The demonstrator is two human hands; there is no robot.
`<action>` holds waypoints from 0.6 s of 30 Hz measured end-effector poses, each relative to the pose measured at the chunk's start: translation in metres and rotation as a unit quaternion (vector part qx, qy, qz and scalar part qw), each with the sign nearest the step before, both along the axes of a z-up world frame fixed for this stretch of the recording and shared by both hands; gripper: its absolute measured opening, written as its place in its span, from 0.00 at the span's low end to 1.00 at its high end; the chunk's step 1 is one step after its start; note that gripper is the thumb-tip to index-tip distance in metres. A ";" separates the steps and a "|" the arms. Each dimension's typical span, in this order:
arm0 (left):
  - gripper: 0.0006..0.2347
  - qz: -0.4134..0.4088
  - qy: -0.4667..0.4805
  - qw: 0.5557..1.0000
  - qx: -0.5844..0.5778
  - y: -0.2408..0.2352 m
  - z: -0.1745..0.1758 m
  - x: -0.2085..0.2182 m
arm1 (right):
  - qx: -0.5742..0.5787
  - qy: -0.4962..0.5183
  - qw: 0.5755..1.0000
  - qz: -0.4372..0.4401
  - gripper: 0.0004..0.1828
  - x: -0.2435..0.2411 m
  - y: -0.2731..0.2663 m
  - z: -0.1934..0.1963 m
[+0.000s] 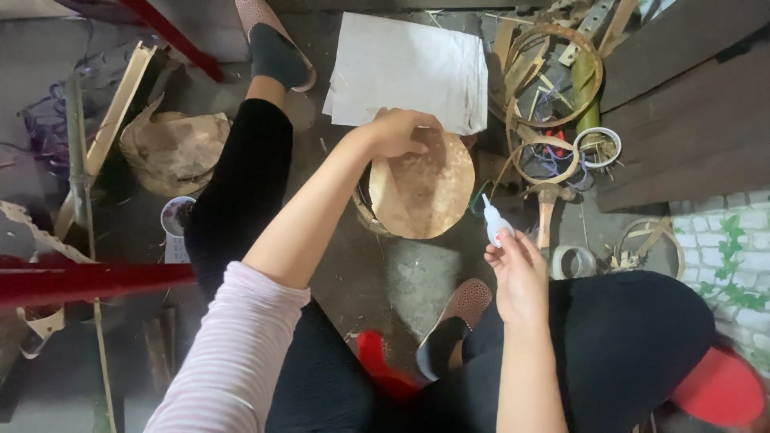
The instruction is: The person applies glue to a crack in a round woven basket base, presses the edges together, and uses a hammer to tap the seam. They then insert a thin strip into the crack and hammer it in to secure the repair.
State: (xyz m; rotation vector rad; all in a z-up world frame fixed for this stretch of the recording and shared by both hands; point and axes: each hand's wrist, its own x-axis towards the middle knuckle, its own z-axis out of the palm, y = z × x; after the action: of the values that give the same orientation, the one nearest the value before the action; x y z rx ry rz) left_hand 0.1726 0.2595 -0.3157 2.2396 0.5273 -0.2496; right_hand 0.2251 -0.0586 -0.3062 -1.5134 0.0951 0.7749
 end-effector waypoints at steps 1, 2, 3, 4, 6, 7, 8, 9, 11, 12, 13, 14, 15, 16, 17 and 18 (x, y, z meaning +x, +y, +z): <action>0.17 -0.013 -0.002 0.997 0.076 -0.001 -0.006 0.005 | 0.002 -0.004 1.000 -0.002 0.12 -0.002 0.003 -0.001; 0.16 -0.027 -0.003 0.988 0.152 -0.001 -0.013 0.011 | 0.003 -0.009 1.000 -0.003 0.12 -0.004 0.005 -0.003; 0.16 -0.027 -0.002 0.988 0.152 -0.004 -0.020 0.008 | 0.003 -0.007 1.000 -0.004 0.12 -0.003 0.006 -0.006; 0.20 0.049 -0.088 0.979 0.175 -0.006 -0.027 0.006 | -0.012 -0.011 1.000 -0.001 0.14 -0.002 0.007 -0.008; 0.24 0.123 -0.171 0.958 0.195 -0.021 -0.027 -0.012 | -0.028 -0.013 1.000 0.000 0.16 -0.001 0.006 -0.016; 0.20 0.218 -0.235 0.929 0.183 -0.032 -0.018 -0.026 | -0.032 -0.031 0.999 0.007 0.17 0.000 0.006 -0.020; 0.16 0.310 -0.295 0.888 0.169 -0.041 -0.009 -0.040 | -0.036 -0.049 0.998 0.013 0.17 0.001 0.007 -0.023; 0.16 0.309 -0.293 0.889 0.170 -0.057 -0.002 -0.057 | -0.036 -0.046 0.998 0.012 0.17 0.002 0.009 -0.024; 0.08 0.429 -0.217 0.870 0.107 -0.089 0.011 -0.092 | -0.066 -0.041 0.997 0.023 0.18 0.004 0.012 -0.026; 0.08 0.428 -0.215 0.871 0.107 -0.099 0.006 -0.101 | -0.067 -0.039 0.997 0.022 0.18 0.003 0.018 -0.024; 0.07 0.437 -0.172 0.879 0.085 -0.111 0.000 -0.111 | -0.074 -0.042 0.996 0.018 0.18 0.001 0.022 -0.022; 0.08 0.444 -0.130 0.884 0.063 -0.124 -0.005 -0.121 | -0.081 -0.046 0.996 0.015 0.18 -0.002 0.025 -0.020; 0.08 0.447 -0.127 0.883 0.062 -0.132 -0.001 -0.121 | -0.084 -0.045 0.995 0.017 0.18 -0.001 0.026 -0.023; 0.10 0.448 -0.119 0.885 0.041 -0.139 0.003 -0.122 | -0.094 -0.041 0.995 0.021 0.17 0.000 0.026 -0.026; 0.13 0.450 -0.112 0.886 0.023 -0.145 0.009 -0.123 | -0.100 -0.038 0.994 0.025 0.16 0.000 0.030 -0.028; 0.13 0.453 -0.112 0.884 0.024 -0.146 0.015 -0.122 | -0.099 -0.038 0.994 0.029 0.16 -0.002 0.032 -0.025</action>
State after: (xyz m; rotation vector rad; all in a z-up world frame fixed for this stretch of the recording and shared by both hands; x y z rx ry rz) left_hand 0.0502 0.1138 -0.3004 1.7929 1.3741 0.5028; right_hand 0.2228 -0.0266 -0.3314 -1.7394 0.0731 0.7705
